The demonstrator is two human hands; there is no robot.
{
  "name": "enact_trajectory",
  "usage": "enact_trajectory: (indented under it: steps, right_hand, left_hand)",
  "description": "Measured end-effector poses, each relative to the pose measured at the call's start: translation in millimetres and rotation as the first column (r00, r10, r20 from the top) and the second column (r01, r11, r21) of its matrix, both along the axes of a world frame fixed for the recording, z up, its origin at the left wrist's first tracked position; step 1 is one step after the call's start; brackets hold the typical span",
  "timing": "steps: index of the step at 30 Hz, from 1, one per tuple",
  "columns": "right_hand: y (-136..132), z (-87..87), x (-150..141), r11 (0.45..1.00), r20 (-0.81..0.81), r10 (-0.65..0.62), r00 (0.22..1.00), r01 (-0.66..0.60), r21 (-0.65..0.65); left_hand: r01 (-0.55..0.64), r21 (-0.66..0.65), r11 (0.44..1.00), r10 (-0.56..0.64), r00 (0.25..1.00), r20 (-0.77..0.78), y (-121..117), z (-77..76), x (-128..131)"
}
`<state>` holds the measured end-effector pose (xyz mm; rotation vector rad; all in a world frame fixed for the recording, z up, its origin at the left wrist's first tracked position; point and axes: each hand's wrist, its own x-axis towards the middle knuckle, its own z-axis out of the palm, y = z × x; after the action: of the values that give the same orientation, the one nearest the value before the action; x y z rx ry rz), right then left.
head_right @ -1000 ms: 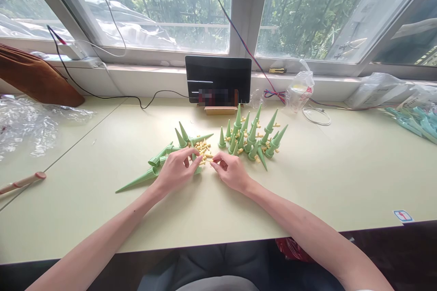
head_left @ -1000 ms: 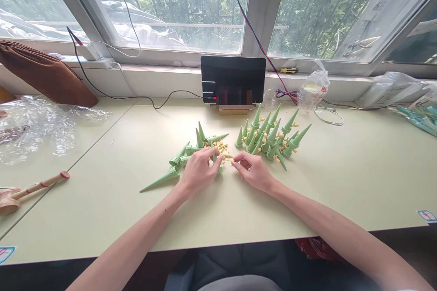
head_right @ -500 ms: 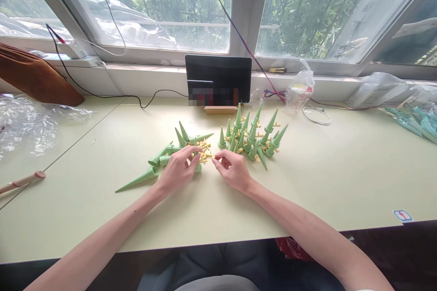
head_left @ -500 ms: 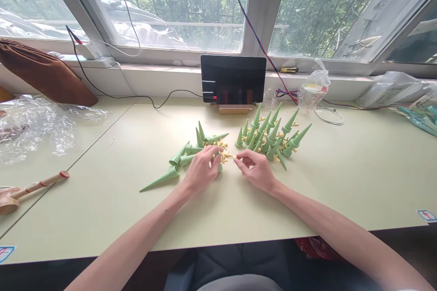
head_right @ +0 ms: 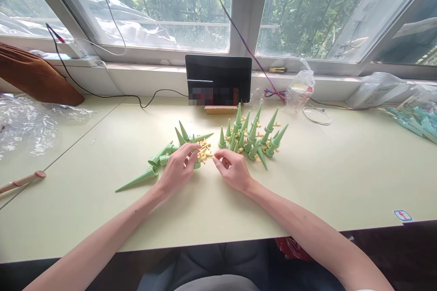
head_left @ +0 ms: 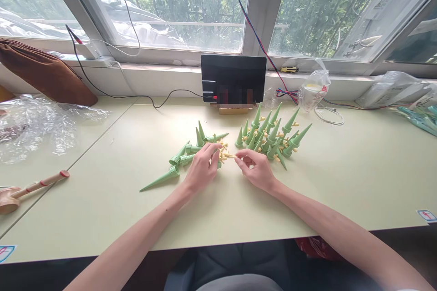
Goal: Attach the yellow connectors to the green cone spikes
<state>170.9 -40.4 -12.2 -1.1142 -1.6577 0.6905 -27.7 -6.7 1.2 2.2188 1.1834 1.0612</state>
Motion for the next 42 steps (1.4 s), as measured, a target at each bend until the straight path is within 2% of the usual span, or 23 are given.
enact_trajectory:
  steps: [10, 22, 30, 42]
  right_hand:
    - [0.6, -1.7, 0.3, 0.998, -0.032, 0.015, 0.999, -0.017, -0.054]
    - [0.2, -0.5, 0.1, 0.998, -0.023, 0.024, 0.999, -0.026, -0.057]
    - [0.6, -1.7, 0.5, 0.998, -0.019, 0.030, 0.999, -0.031, -0.052]
    - [1.7, -3.3, 0.7, 0.999, -0.019, 0.030, 0.999, -0.031, -0.044]
  left_hand:
    - [-0.001, -0.002, 1.000, 0.001, 1.000, 0.024, -0.2, -2.0, 0.8]
    - [-0.029, -0.087, 0.996, 0.036, 0.996, 0.079, -2.2, -1.1, 2.6]
    - [-0.006, -0.140, 0.990, 0.036, 0.977, 0.212, -3.3, -1.5, 5.9]
    - [-0.057, -0.145, 0.988, 0.085, 0.978, 0.192, -2.2, -1.8, 5.1]
